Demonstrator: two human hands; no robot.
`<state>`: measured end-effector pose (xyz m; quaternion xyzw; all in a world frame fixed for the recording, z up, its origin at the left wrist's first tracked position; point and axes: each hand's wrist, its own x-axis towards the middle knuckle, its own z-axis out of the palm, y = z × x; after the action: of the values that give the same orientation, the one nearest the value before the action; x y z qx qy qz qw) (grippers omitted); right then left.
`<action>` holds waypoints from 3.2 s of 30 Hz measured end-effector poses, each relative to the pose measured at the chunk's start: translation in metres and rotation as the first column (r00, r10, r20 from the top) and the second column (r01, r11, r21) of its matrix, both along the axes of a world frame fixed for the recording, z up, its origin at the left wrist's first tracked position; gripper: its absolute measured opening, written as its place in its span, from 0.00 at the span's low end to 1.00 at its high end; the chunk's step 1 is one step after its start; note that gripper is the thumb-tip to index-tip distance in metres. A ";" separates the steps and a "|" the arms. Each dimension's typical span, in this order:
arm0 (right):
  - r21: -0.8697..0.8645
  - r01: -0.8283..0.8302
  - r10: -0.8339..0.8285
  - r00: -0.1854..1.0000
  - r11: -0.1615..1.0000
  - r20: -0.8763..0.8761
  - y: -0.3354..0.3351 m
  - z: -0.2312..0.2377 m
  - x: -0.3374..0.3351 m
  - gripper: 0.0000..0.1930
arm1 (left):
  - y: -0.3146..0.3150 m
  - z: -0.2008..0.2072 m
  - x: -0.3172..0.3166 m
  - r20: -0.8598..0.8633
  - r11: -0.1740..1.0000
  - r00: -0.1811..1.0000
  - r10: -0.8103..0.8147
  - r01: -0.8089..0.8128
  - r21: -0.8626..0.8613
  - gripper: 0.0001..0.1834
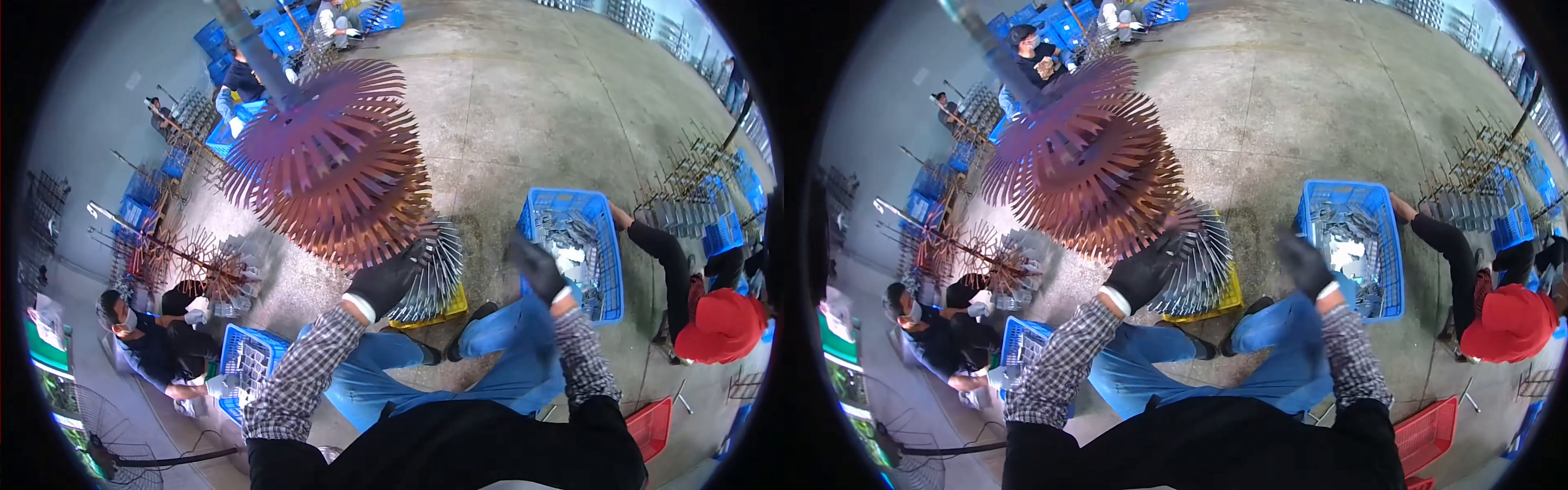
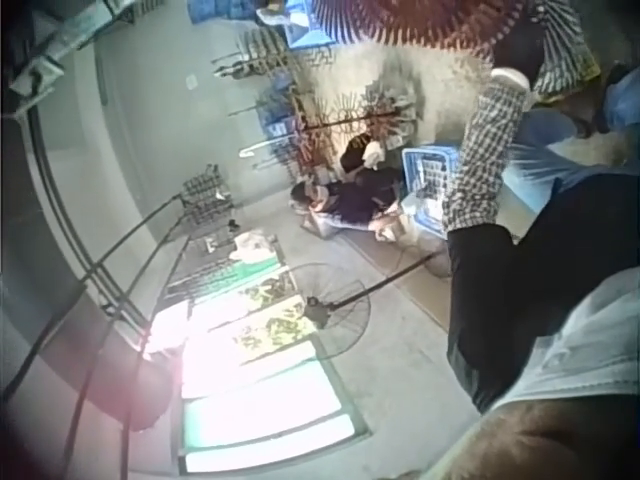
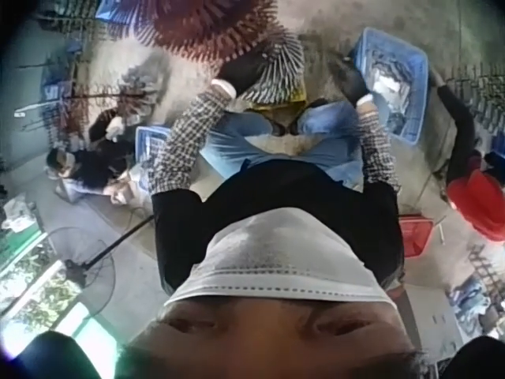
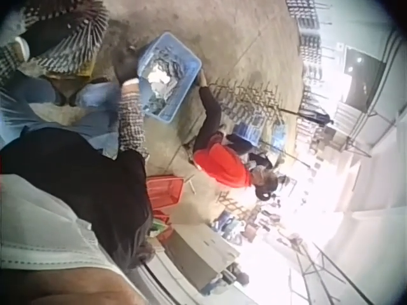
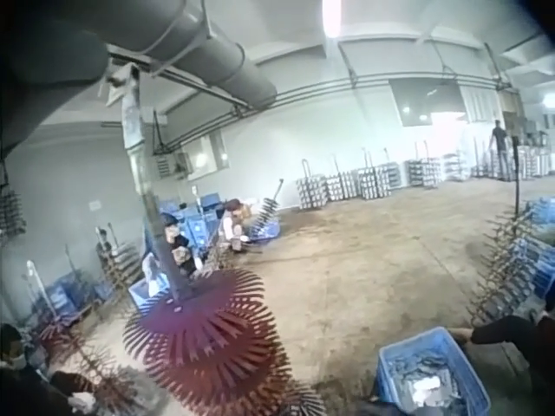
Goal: Hanging small metal parts onto a circular processing rack for plating or coating.
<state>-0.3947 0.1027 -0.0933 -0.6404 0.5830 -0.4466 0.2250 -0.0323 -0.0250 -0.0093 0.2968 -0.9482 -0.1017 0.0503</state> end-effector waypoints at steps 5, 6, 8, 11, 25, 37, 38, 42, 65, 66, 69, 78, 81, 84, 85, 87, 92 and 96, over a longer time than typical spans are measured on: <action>-0.013 0.537 -0.536 0.839 0.843 -0.096 0.069 -0.089 -0.163 0.22 | 0.003 -0.001 -0.006 -0.158 0.996 0.987 -0.039 0.025 -0.084 0.17; 0.108 0.611 -0.619 0.783 0.784 0.058 0.102 -0.142 -0.212 0.21 | -0.008 -0.017 -0.012 -0.219 0.997 0.972 -0.080 0.078 -0.020 0.16; 0.147 0.747 -0.685 0.657 0.648 -0.316 0.133 -0.202 -0.267 0.21 | -0.015 -0.019 -0.015 -0.405 0.995 0.914 -0.033 0.068 0.071 0.09; 0.380 0.698 -0.471 0.702 0.608 -0.534 0.115 -0.237 -0.257 0.24 | 0.008 0.029 -0.007 -0.279 0.973 0.951 0.134 -0.179 -0.143 0.13; 0.607 0.682 -0.062 0.684 0.408 -0.727 0.097 -0.261 -0.183 0.35 | -0.009 -0.082 0.067 0.262 0.693 0.845 0.466 -0.165 -0.702 0.29; 0.502 0.491 -0.103 0.780 0.712 -0.617 0.139 -0.240 -0.220 0.15 | -0.009 -0.056 0.050 0.274 0.787 0.896 0.349 -0.121 -0.605 0.25; 0.524 0.519 -0.114 0.775 0.676 -0.621 0.136 -0.245 -0.230 0.15 | -0.011 -0.045 0.041 0.323 0.851 0.895 0.307 -0.106 -0.514 0.23; 0.354 0.667 -0.411 0.709 0.656 -0.573 0.121 -0.215 -0.256 0.23 | 0.001 0.014 -0.001 -0.094 0.909 0.979 0.183 -0.204 -0.364 0.19; 0.545 -0.194 -0.294 0.671 0.816 0.680 0.062 0.095 0.047 0.20 | 0.120 0.056 -0.059 0.015 0.092 0.754 0.657 -0.101 0.991 0.11; 0.411 -0.037 -0.174 0.868 0.911 0.465 0.060 0.095 0.055 0.21 | 0.122 0.047 -0.053 -0.029 0.261 0.800 0.599 -0.161 0.952 0.12; -0.256 0.062 -0.169 0.891 0.965 -0.422 0.053 0.092 0.073 0.25 | 0.119 0.015 -0.043 -0.068 0.717 0.932 0.356 -0.225 0.660 0.15; 0.054 -0.002 0.020 0.941 0.999 -0.339 0.078 0.079 0.101 0.30 | 0.114 0.005 -0.074 -0.390 0.969 0.909 -0.145 0.210 0.128 0.18; 0.126 0.061 -0.042 0.988 0.990 -0.146 0.066 0.082 0.087 0.26 | 0.108 0.021 -0.067 -0.301 0.848 0.953 0.031 0.135 0.512 0.22; 0.078 0.181 -0.188 0.977 0.980 0.102 0.033 0.078 0.064 0.20 | 0.079 0.043 -0.048 -0.360 0.918 0.907 0.220 -0.067 0.391 0.26; 0.099 0.173 -0.189 0.965 0.980 0.184 0.017 0.070 0.058 0.18 | 0.067 0.046 -0.042 -0.321 0.948 0.919 0.231 -0.138 0.286 0.26; 0.122 0.159 -0.187 0.943 0.980 0.276 -0.016 0.041 0.058 0.16 | 0.047 0.046 -0.033 -0.270 0.963 0.930 0.249 -0.208 0.173 0.26; 0.132 0.132 -0.164 0.948 0.982 0.274 -0.054 0.000 0.077 0.16 | 0.033 0.036 -0.027 -0.187 0.975 0.957 0.222 -0.219 0.032 0.23; 0.170 0.083 -0.119 0.969 0.982 0.218 -0.064 -0.022 0.085 0.16 | 0.031 0.031 -0.026 -0.131 0.971 0.963 0.236 -0.237 0.009 0.22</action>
<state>-0.3094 0.0392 -0.1153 -0.5343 0.6193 -0.4796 0.3177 -0.0580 0.0065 0.0217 0.4005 -0.9009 -0.1110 0.1252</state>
